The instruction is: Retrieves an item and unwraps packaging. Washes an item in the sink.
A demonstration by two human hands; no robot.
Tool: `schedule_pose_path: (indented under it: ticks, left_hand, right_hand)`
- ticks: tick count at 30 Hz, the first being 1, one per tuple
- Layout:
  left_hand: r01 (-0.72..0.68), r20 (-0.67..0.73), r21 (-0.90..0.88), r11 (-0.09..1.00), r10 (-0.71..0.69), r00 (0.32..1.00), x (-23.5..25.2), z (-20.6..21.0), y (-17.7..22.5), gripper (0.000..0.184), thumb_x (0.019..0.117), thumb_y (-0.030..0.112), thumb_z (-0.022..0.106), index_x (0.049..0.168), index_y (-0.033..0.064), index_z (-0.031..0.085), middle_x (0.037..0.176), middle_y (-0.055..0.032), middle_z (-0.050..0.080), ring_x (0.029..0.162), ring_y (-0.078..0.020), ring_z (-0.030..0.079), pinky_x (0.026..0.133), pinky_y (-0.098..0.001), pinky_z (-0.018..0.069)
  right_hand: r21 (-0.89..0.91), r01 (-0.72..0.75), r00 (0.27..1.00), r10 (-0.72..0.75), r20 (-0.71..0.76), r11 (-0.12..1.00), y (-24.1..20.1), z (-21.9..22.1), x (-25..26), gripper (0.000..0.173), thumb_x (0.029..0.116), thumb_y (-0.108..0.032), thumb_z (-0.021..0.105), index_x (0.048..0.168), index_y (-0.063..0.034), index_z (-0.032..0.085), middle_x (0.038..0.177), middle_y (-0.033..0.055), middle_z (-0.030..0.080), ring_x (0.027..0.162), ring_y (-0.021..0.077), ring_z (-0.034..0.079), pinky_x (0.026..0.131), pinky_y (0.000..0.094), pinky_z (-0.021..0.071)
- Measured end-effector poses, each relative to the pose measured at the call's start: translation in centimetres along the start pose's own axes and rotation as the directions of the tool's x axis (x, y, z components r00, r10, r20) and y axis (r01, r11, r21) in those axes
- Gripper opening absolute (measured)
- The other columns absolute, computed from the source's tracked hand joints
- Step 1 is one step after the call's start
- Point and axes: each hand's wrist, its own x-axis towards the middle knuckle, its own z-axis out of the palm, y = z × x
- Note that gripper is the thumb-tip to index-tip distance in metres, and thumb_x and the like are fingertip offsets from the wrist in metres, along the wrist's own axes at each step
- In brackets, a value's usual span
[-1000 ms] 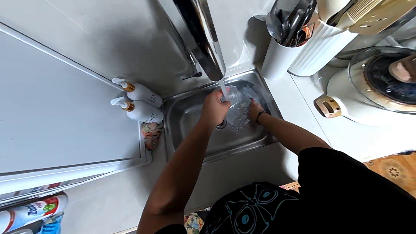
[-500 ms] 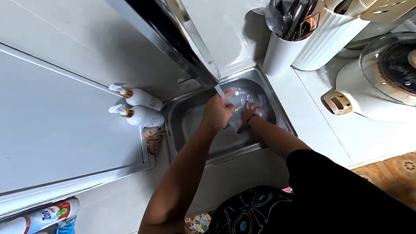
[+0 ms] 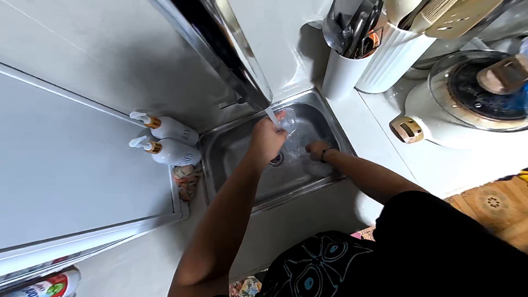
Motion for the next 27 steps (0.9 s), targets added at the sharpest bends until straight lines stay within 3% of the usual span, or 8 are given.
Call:
schedule_pose_path:
  ticks: [4, 7, 12, 18, 19, 22, 24, 27]
  left_hand:
    - [-0.004, -0.006, -0.005, 1.000, 0.004, 1.000, -0.3, -0.2, 0.3, 0.049, 0.0920, 0.000, 0.064, 0.141, 0.0089, 0.062, 0.131, -0.0112, 0.068, 0.100, -0.0221, 0.069, 0.088, -0.0441, 0.0556]
    - [-0.018, 0.000, -0.009, 1.000, 0.018, 1.000, -0.2, 0.2, 0.6, 0.049, 0.0915, 0.000, 0.064, 0.140, 0.0085, 0.062, 0.137, -0.0094, 0.066, 0.115, -0.0222, 0.068, 0.097, -0.0454, 0.0544]
    - [-0.046, -0.019, 0.009, 0.999, 0.046, 0.999, 0.6, 0.9, 0.4, 0.047, 0.0912, -0.001, 0.065, 0.137, 0.0056, 0.063, 0.135, -0.0136, 0.066, 0.113, -0.0265, 0.068, 0.096, -0.0480, 0.0548]
    - [0.022, -0.004, 0.019, 1.000, -0.022, 1.000, 1.4, 0.8, 0.5, 0.047, 0.0926, 0.000, 0.063, 0.140, 0.0056, 0.061, 0.137, -0.0124, 0.064, 0.114, -0.0263, 0.067, 0.095, -0.0484, 0.0551]
    - [0.027, 0.003, 0.038, 0.999, -0.027, 1.000, 1.3, 0.8, 0.8, 0.047, 0.0932, 0.001, 0.062, 0.140, 0.0063, 0.061, 0.138, -0.0115, 0.064, 0.116, -0.0258, 0.066, 0.098, -0.0486, 0.0543]
    - [0.017, 0.014, 0.022, 1.000, -0.017, 1.000, 1.4, 0.6, 0.9, 0.046, 0.0933, -0.001, 0.062, 0.139, 0.0043, 0.061, 0.138, -0.0135, 0.063, 0.105, -0.0263, 0.069, 0.090, -0.0474, 0.0563]
    - [0.015, 0.022, 0.010, 1.000, -0.015, 1.000, 1.3, 0.3, 0.7, 0.045, 0.0940, -0.001, 0.061, 0.139, 0.0042, 0.061, 0.138, -0.0133, 0.063, 0.105, -0.0258, 0.069, 0.090, -0.0462, 0.0563]
    - [-0.017, 0.003, -0.036, 0.999, 0.017, 1.000, 1.2, 0.1, 0.5, 0.043, 0.0940, -0.002, 0.060, 0.137, 0.0031, 0.062, 0.134, -0.0140, 0.064, 0.092, -0.0227, 0.069, 0.082, -0.0426, 0.0573]
  right_hand:
    - [0.209, 0.085, 0.952, -0.017, -0.305, 0.974, 0.2, -9.0, -8.8, 0.028, 0.0820, -0.008, 0.080, 0.110, -0.0052, 0.075, 0.107, 0.0229, 0.072, 0.105, 0.0438, 0.067, 0.091, 0.0714, 0.0497]
    - [0.261, 0.167, 0.873, -0.019, -0.488, 0.951, 1.4, -14.8, -15.1, 0.027, 0.0823, -0.005, 0.079, 0.109, -0.0038, 0.074, 0.102, 0.0222, 0.072, 0.099, 0.0420, 0.068, 0.087, 0.0691, 0.0511]
    - [0.220, 0.165, 0.701, 0.043, -0.712, 0.962, 5.2, -20.0, -20.1, 0.031, 0.0822, -0.003, 0.078, 0.112, -0.0004, 0.070, 0.111, 0.0257, 0.069, 0.106, 0.0435, 0.066, 0.091, 0.0680, 0.0490]
    - [0.159, -0.006, 0.754, 0.109, -0.648, 0.987, 11.5, -19.2, -15.0, 0.034, 0.0795, -0.008, 0.080, 0.113, -0.0069, 0.074, 0.115, 0.0265, 0.069, 0.111, 0.0498, 0.063, 0.090, 0.0780, 0.0450]
    - [0.137, -0.046, 0.795, 0.119, -0.595, 0.989, 12.6, -18.7, -13.8, 0.040, 0.0794, -0.009, 0.082, 0.118, -0.0098, 0.074, 0.120, 0.0266, 0.068, 0.116, 0.0507, 0.061, 0.094, 0.0796, 0.0425]
    - [0.122, -0.189, 0.885, 0.223, -0.410, 0.974, 11.7, -19.6, -14.3, 0.056, 0.0792, -0.010, 0.087, 0.132, -0.0222, 0.071, 0.135, 0.0245, 0.064, 0.131, 0.0501, 0.053, 0.107, 0.0794, 0.0295]
    - [0.121, -0.222, 0.871, 0.253, -0.421, 0.967, 10.3, -21.1, -16.1, 0.056, 0.0810, -0.011, 0.086, 0.133, -0.0252, 0.071, 0.135, 0.0246, 0.064, 0.132, 0.0504, 0.052, 0.109, 0.0797, 0.0265]
    - [0.044, -0.236, 0.820, 0.223, -0.527, 0.971, 8.3, -23.2, -19.1, 0.041, 0.0894, -0.021, 0.078, 0.130, -0.0220, 0.072, 0.129, 0.0261, 0.067, 0.127, 0.0520, 0.056, 0.110, 0.0810, 0.0231]
